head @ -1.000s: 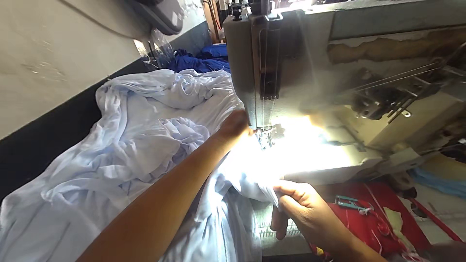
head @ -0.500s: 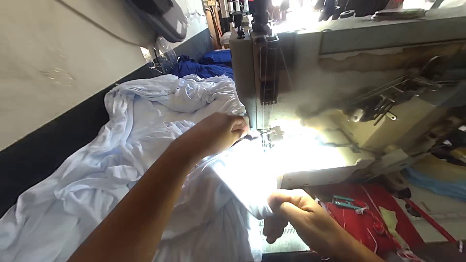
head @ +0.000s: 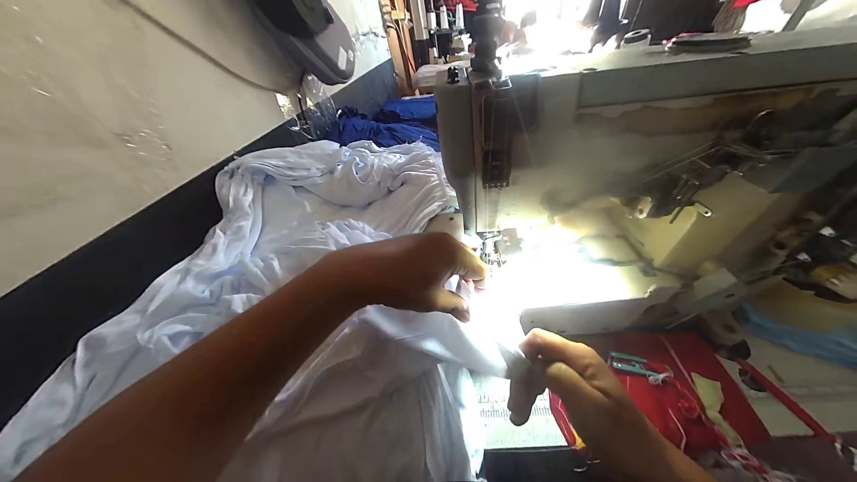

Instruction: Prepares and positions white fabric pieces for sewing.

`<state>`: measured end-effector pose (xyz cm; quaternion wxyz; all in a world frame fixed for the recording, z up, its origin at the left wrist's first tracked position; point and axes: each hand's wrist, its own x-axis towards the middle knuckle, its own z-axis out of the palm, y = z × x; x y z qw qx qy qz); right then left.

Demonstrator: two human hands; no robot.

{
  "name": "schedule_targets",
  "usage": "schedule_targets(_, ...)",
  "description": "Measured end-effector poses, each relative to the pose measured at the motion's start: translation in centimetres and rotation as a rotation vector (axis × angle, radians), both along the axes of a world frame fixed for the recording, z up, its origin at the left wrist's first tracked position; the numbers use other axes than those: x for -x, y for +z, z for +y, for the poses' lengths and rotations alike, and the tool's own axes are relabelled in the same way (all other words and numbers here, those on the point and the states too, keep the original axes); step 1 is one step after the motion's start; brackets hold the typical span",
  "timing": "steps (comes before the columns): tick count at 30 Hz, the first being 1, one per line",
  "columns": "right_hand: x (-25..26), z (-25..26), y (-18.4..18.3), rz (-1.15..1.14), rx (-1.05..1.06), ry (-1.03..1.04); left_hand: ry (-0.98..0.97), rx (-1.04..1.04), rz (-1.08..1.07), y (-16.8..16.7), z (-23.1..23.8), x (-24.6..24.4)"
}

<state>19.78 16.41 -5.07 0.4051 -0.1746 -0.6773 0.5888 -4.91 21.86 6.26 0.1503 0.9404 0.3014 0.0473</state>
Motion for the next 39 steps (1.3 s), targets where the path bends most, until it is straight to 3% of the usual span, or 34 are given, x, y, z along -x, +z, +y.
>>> schedule_targets(5, -0.2, 1.6, 0.1, 0.045, 0.254, 0.000, 0.059, 0.168, -0.127, 1.0, 0.7, 1.7)
schedule_targets(9, 0.0, 2.3, -0.8, -0.091, 0.008, -0.167, 0.123, 0.281, -0.240, 1.4, 1.0, 2.8)
schedule_targets(12, 0.6, 2.2, -1.3, -0.101, -0.124, -0.325, 0.144, 0.162, -0.239, 1.1, 0.9, 2.9)
schedule_targets(18, 0.7, 2.4, -0.8, -0.073, 0.055, -0.303, 0.079, -0.021, -0.150, 0.9, 0.7, 2.3)
schedule_targets(22, 0.4, 2.7, -0.7, -0.029, 0.099, -0.315, 0.075, 0.205, -0.206, 2.3, 0.3, 3.1)
schedule_targets(24, 0.4, 2.8, -1.1, -0.009, 0.019, -0.380, 0.033, 0.375, -0.334, 3.4, 0.0, 4.1)
schedule_targets(27, 0.9, 3.4, -1.5, -0.011, -0.260, -0.515, 0.058, 0.528, -0.515, 4.1, 0.1, 5.1)
schedule_targets(30, 2.0, 4.4, -0.6, -0.213, -0.615, -0.686, 0.097, 0.586, -0.621, 3.8, 0.7, 5.7)
schedule_targets(32, 2.7, 5.1, 0.3, -0.347, -0.735, -0.710, 0.102, 0.607, -0.679, 3.6, 0.9, 5.8)
schedule_targets(36, 3.9, 6.3, 1.1, -0.422, -0.745, -0.686, 0.106, 0.613, -0.715, 3.6, 1.0, 5.7)
schedule_targets(39, 3.8, 6.3, 1.7, -0.428, -0.542, -0.561, 0.095, 0.616, -0.721, 3.8, 1.2, 5.8)
